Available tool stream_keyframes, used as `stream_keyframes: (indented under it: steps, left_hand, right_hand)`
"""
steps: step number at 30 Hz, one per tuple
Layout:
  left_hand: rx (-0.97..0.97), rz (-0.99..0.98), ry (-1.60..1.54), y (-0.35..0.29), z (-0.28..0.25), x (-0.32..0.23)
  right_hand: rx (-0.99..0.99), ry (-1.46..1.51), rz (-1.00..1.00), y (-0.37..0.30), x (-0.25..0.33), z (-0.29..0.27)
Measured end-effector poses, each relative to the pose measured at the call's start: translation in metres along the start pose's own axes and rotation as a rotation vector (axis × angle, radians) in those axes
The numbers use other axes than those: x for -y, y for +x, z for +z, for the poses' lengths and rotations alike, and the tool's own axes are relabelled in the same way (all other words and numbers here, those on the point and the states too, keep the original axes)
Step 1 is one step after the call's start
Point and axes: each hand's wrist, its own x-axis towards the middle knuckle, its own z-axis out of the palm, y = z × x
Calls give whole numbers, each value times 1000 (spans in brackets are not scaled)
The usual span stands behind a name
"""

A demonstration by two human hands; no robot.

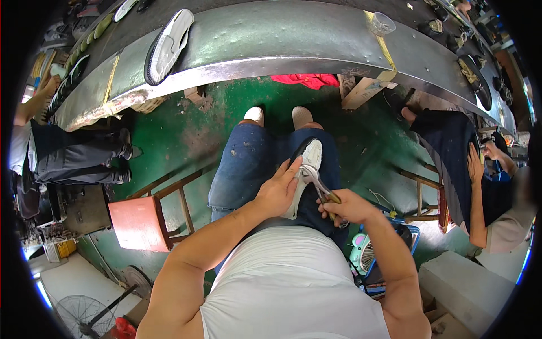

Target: Stretching and securing shoe uppers over foot-shaped lasts using pincers.

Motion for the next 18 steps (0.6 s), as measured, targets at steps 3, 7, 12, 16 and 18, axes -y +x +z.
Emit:
stream_keyframes:
  steps: [3,7,12,16,18]
  left_hand:
    - [48,-24,58,5,-6,-9]
    - [171,-49,195,9,-15,-33]
    - [232,-121,243,5,-12,-27]
    - [-71,-183,-57,-7,15,-9]
    - [-42,-187,-116,-4,12,-7]
  right_hand:
    - [-100,50,-39,-18,22,0]
    - [-390,-247,-223,-2,33,7]
    - [-364,-375,-185,23,43,-8]
    - [-417,-495,-314,5,53,17]
    - [-538,-767,-701,6,28,28]
